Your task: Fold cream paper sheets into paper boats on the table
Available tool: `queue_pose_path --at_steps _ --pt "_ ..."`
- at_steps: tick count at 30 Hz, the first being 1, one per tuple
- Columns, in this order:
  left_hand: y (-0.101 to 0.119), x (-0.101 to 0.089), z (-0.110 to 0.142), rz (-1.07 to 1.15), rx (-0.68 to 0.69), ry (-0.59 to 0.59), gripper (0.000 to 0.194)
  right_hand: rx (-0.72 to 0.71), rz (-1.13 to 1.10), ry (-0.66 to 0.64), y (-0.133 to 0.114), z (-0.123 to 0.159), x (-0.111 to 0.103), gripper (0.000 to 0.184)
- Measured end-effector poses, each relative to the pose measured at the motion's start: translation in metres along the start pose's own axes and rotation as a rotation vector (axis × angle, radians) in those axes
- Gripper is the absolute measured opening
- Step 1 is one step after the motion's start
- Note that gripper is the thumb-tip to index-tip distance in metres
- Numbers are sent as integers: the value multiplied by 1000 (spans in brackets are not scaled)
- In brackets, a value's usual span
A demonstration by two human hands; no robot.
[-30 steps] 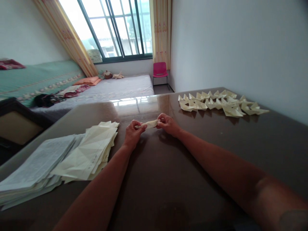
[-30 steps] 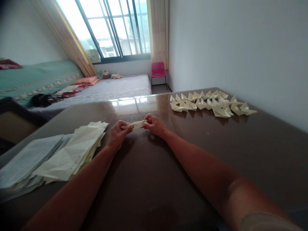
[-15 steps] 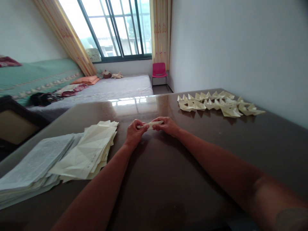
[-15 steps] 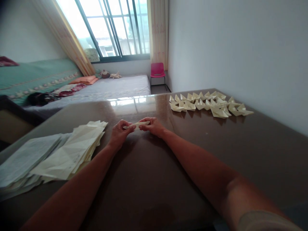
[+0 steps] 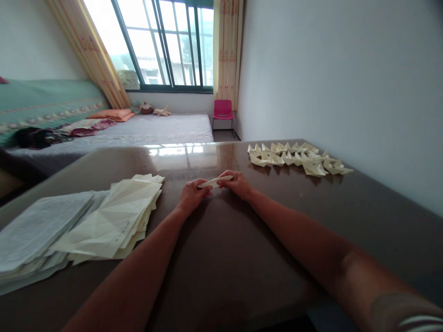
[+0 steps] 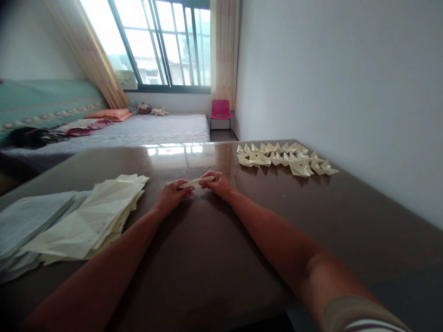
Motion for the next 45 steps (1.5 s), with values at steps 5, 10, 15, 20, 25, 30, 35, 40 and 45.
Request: queue_pose_path --at_steps 5,10,15,20,25,30,35,40,45 --pt "3 -2 -4 -34 17 -7 20 -15 53 -49 -1 -1 4 30" --pt "8 0 -5 -130 74 -32 18 -37 132 3 3 -2 3 27" --pt "5 -1 -7 -370 102 -35 21 -27 263 27 8 -4 4 28" --pt "5 -3 -5 -504 94 -26 23 -20 298 -36 6 -7 -7 29" --pt "5 5 -1 -634 115 -42 28 -6 175 63 7 9 -31 25" --pt "7 13 4 -707 142 -121 42 -45 226 97 2 21 -30 13" --pt "14 26 13 -775 295 -313 59 -53 346 85 -3 33 -39 10" --pt "8 19 5 -642 327 -243 73 21 520 258 7 68 -115 17" --pt "3 15 0 -718 293 -206 57 176 811 580 13 130 -231 18"
Point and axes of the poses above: each hand's wrist, its own z-axis away from the middle knuckle, its own x-axis out of the palm, y = z × x, the point moved 6 cm from there along -z, towards the middle knuckle, and after that the axes turned 11 degrees about z, right-handed, at the moved point
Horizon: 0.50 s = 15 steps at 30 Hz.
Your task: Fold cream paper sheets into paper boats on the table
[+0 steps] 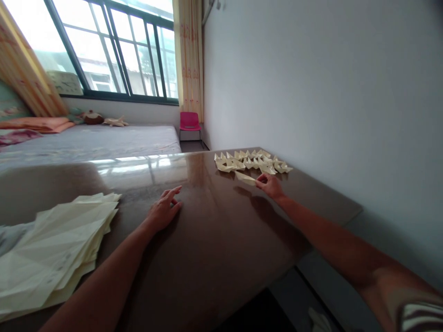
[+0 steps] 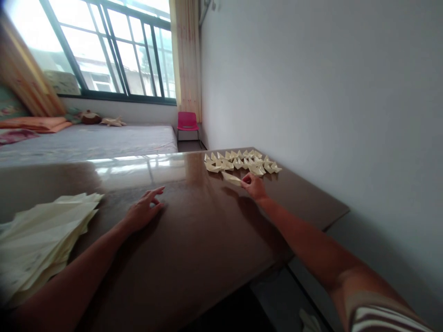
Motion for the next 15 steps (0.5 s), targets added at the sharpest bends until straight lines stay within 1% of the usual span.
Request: queue_pose_path --at_steps 1,2,4,5,7,9,12,15 --pt "1 0 0 -28 -9 -13 55 32 120 68 15 -2 -15 17" --pt "2 0 1 -49 -15 -23 53 54 167 98 28 -4 -25 15" --pt "5 -1 2 -73 -19 -32 51 94 231 134 46 -9 -36 12" --pt "7 -2 2 -79 -19 -31 50 121 297 145 53 -13 -38 11" --pt "8 -2 3 -84 -17 -34 47 166 407 154 60 -23 -34 9" --pt "9 -2 4 -80 -14 -45 45 194 465 152 63 -33 -26 7" --pt "8 -1 5 -66 -2 -56 43 220 483 156 66 -44 -16 7" --pt "6 0 4 -60 14 -49 42 236 496 142 69 -49 -15 10"
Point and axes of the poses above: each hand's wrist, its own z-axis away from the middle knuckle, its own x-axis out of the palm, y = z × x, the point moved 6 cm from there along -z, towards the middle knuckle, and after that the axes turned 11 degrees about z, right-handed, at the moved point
